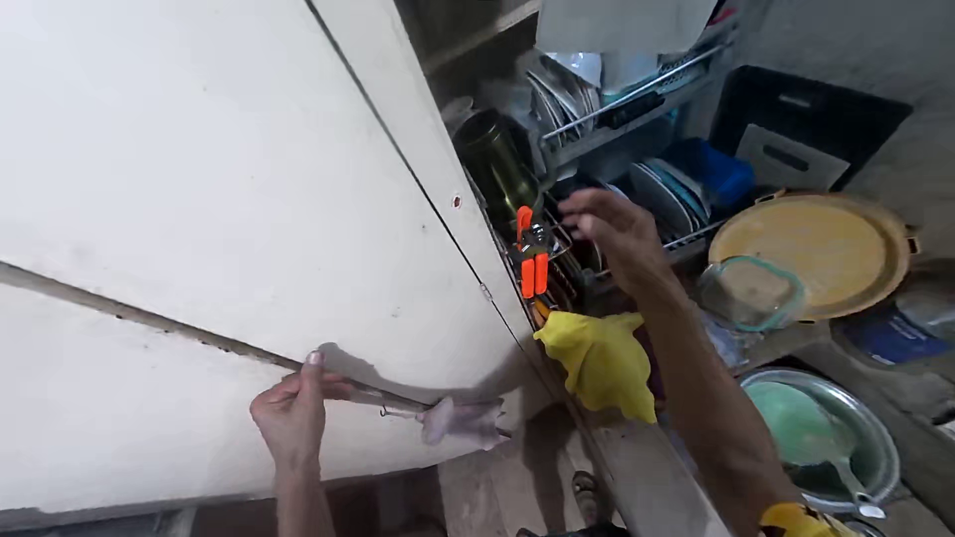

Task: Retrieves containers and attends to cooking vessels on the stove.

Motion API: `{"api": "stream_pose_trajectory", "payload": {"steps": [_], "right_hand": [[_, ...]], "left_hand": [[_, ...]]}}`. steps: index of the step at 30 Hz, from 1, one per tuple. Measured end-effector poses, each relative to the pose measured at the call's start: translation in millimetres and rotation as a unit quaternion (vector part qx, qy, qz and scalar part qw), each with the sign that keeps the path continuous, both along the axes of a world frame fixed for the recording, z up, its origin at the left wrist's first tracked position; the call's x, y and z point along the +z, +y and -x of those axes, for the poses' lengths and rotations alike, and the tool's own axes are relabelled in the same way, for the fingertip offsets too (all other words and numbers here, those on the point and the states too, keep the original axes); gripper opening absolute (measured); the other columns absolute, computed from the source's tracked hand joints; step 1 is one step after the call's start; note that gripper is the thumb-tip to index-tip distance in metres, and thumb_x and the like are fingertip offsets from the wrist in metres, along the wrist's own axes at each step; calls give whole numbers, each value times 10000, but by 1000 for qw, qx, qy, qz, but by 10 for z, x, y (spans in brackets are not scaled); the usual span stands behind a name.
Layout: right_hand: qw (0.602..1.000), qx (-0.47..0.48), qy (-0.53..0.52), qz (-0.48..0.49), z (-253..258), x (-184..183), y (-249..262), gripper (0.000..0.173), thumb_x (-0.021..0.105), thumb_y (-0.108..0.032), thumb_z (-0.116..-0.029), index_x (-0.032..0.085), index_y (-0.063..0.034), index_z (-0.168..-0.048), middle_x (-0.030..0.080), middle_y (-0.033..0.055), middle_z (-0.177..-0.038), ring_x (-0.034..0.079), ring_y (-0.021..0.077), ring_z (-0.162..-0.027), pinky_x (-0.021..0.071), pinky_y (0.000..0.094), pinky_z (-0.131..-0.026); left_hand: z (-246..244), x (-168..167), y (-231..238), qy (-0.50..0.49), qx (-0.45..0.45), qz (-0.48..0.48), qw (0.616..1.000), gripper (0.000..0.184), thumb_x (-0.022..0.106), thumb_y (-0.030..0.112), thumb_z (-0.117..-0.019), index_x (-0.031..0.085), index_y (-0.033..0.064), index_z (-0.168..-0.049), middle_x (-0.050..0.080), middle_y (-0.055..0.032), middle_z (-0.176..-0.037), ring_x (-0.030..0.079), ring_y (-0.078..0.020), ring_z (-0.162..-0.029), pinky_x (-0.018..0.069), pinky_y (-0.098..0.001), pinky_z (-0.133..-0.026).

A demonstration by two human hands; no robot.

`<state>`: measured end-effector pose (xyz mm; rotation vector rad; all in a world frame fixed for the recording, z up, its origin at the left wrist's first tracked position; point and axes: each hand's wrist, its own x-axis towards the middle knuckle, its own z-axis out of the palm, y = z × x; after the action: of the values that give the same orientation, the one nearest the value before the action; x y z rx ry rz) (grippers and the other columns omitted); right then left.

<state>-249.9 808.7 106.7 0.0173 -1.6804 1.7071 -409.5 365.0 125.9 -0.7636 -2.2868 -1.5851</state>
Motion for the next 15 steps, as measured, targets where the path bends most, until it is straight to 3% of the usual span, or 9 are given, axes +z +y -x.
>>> {"api": "stream_pose_trajectory", "payload": {"steps": [3, 6, 7, 10, 12, 15], "right_hand": [[996, -79, 12, -39, 497, 131, 344, 592, 748, -256, -904, 551, -51, -1424, 590, 112, -1428, 589, 211, -1290, 537, 383, -1041], [978, -114, 3, -176, 925, 311, 597, 843, 868, -376, -787, 506, -62, -1481, 565, 128, -1470, 531, 228, -1361, 472, 419, -1109], [965, -119, -18, -231, 1042, 394, 643, 902, 882, -440, -757, 501, -79, -1491, 587, 115, -1450, 549, 228, -1346, 462, 452, -1124], [922, -109, -86, -362, 1316, 674, 699, 984, 856, -619, -691, 528, -142, -1486, 694, 80, -1299, 662, 238, -1179, 507, 537, -1024], [904, -70, -148, -396, 1435, 851, 700, 1010, 858, -650, -662, 512, -188, -1491, 716, 83, -1218, 689, 248, -1084, 535, 545, -965], [891, -26, -207, -404, 1579, 987, 670, 1039, 871, -652, -621, 498, -224, -1492, 707, 102, -1217, 680, 274, -1104, 529, 576, -965]], "left_hand": [[30, -8, 165, -8, 42, -49, 998, 435, 508, 253, -1070, 689, 76, -716, 733, -16, -649, 716, -166, -530, 635, -354, -513], [62, -94, 243, 29, 60, -84, 994, 437, 477, 234, -1072, 689, 83, -722, 734, 5, -651, 714, -140, -533, 626, -330, -502], [107, -135, 239, 51, 52, -92, 993, 457, 450, 242, -1081, 690, 89, -724, 736, 10, -654, 715, -137, -537, 626, -327, -505], [299, -217, 243, 94, 18, -111, 989, 530, 363, 295, -1108, 689, 107, -735, 743, 13, -666, 725, -145, -550, 632, -332, -505], [435, -240, 259, 98, 14, -115, 988, 564, 312, 320, -1112, 679, 125, -731, 740, 25, -662, 726, -141, -555, 632, -334, -509], [568, -277, 275, 103, 31, -121, 987, 590, 289, 336, -1110, 645, 157, -674, 714, 39, -615, 704, -131, -521, 618, -334, -493]]}}
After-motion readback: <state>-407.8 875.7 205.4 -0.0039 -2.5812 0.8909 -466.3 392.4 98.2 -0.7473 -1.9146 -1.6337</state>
